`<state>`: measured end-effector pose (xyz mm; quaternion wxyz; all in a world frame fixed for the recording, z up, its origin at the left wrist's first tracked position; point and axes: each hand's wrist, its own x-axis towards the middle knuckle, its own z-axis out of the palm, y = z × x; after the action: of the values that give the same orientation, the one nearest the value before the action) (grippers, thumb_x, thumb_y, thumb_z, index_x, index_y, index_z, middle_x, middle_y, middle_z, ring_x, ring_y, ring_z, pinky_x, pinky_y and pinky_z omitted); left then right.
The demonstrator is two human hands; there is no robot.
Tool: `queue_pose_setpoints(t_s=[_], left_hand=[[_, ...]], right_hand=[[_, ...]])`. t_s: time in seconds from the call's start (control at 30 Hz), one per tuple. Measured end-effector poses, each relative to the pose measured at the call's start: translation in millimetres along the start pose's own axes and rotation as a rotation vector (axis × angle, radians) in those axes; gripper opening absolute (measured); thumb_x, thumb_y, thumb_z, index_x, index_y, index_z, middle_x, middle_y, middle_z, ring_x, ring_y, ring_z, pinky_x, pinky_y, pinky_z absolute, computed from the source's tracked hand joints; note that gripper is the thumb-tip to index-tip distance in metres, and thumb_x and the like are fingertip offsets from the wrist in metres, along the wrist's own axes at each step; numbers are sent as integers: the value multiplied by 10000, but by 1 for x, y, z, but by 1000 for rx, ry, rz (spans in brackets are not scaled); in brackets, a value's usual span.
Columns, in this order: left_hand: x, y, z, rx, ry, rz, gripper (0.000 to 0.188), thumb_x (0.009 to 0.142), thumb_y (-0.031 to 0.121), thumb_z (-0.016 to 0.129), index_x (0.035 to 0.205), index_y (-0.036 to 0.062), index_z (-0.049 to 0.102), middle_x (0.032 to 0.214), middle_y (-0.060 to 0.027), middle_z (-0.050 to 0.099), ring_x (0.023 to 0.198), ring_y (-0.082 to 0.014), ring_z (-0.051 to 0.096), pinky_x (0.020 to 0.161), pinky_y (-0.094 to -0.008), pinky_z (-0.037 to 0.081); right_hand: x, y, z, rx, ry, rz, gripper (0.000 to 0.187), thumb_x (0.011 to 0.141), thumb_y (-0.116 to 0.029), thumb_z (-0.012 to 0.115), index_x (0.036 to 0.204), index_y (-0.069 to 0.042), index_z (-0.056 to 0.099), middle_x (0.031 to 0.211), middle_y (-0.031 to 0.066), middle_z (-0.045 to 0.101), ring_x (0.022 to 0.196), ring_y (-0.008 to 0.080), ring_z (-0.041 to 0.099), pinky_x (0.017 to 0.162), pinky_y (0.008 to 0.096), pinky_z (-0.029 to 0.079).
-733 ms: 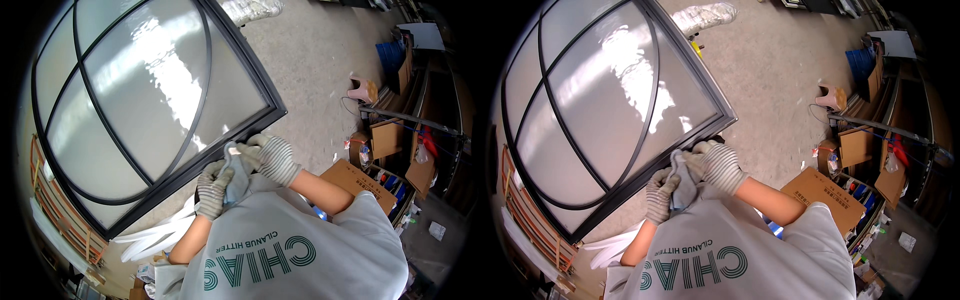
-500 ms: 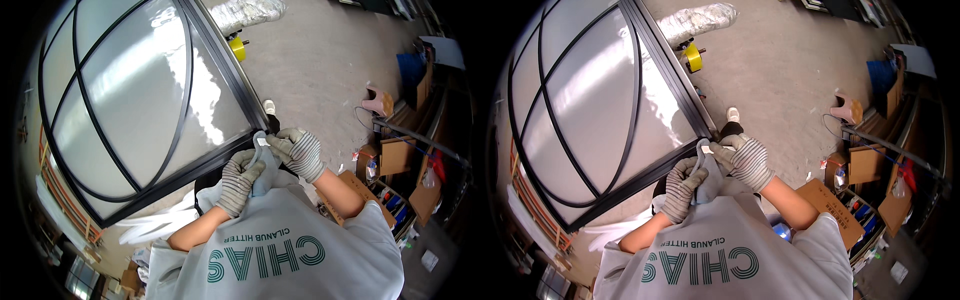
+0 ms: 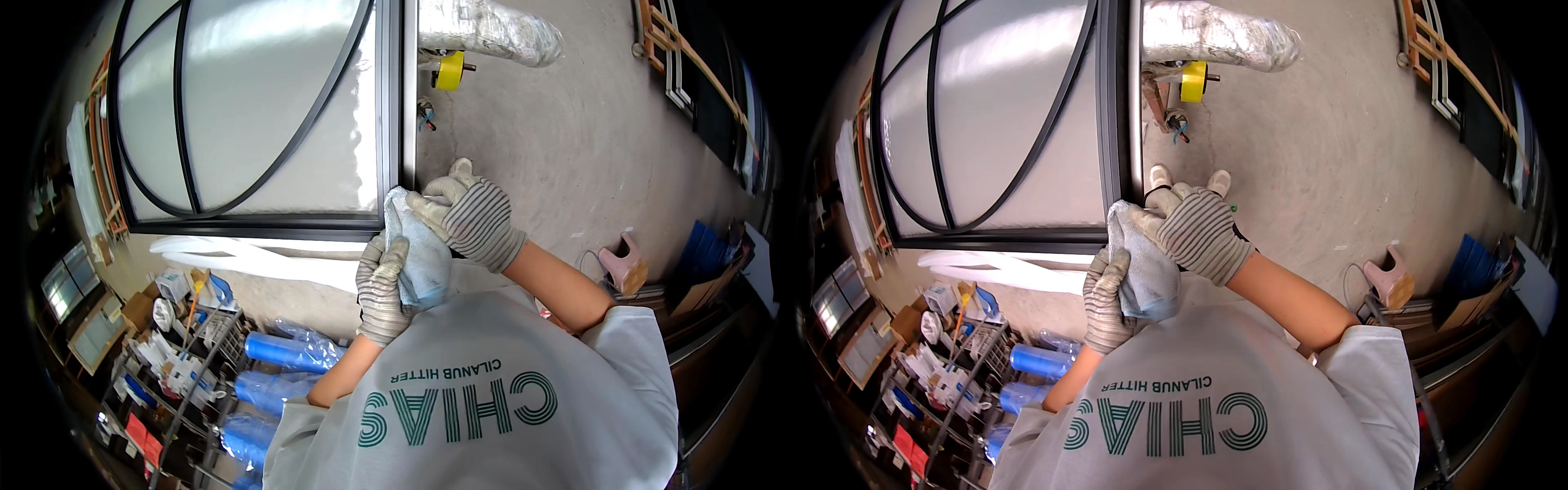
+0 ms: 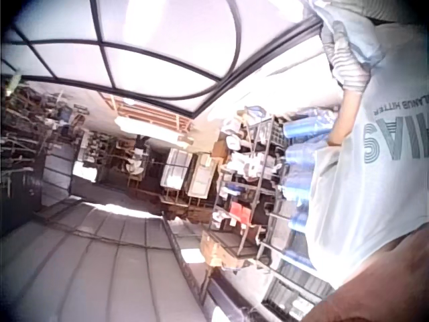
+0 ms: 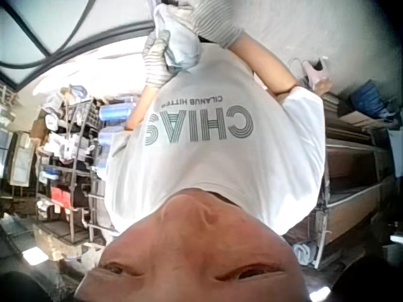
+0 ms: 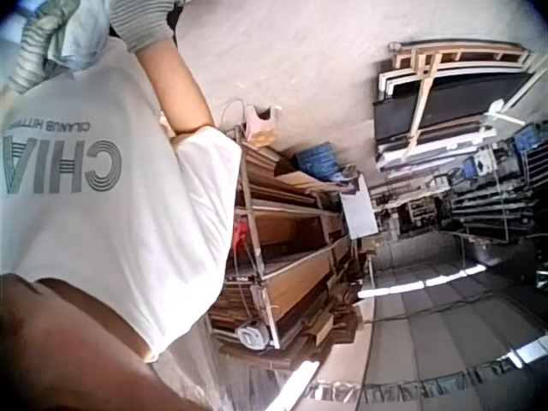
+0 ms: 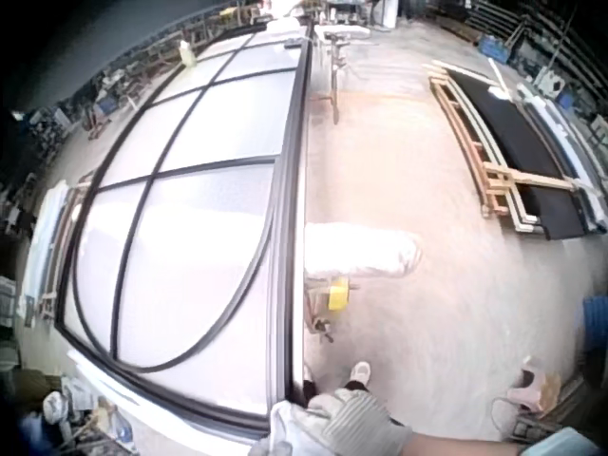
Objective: The person cleans the frame of a large window pane using a spray can and a cloth. They spray the frame and wipe it down, then use a small tool to scrape the edges before wiping again. The person works on different sections of the frame, including the curved top and straight sides, while another person works in the background.
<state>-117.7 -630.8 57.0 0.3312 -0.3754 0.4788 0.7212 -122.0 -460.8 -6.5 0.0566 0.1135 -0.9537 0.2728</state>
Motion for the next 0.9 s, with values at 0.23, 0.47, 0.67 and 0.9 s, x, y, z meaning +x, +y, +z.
queue_pose_setpoints(t_s=[0.23, 0.47, 0.67, 0.9], left_hand=[[30, 14, 34, 223, -50, 469, 424, 881, -5, 585, 1295, 43, 507, 1129, -94, 611, 962, -122, 577, 872, -268, 473], [27, 10, 21, 450, -96, 441, 382, 886, 17, 588, 1265, 37, 550, 1183, -110, 599, 1055, -160, 555, 938, -284, 439], [92, 57, 97, 492, -28, 668, 279, 870, -12, 543, 1140, -3, 613, 1015, -59, 628, 861, -88, 543, 797, -228, 460], [142, 92, 183, 195, 96, 700, 254, 878, 32, 574, 1123, -7, 626, 928, -48, 633, 747, -70, 545, 687, -210, 482]], right_hand=[[52, 20, -32, -50, -65, 85, 176, 809, -185, 667, 981, -153, 687, 863, 73, 626, 764, 233, 599, 601, 359, 499], [61, 20, -44, -108, -156, 37, 177, 801, -186, 679, 974, -156, 696, 832, 57, 593, 694, 224, 576, 561, 352, 485], [136, 91, -57, -98, -54, 18, 224, 813, -186, 681, 1035, -165, 701, 822, 58, 606, 696, 220, 584, 583, 332, 485], [218, 162, -76, -159, -176, 31, 193, 886, -248, 594, 1034, -172, 691, 858, 92, 648, 772, 251, 627, 676, 364, 537]])
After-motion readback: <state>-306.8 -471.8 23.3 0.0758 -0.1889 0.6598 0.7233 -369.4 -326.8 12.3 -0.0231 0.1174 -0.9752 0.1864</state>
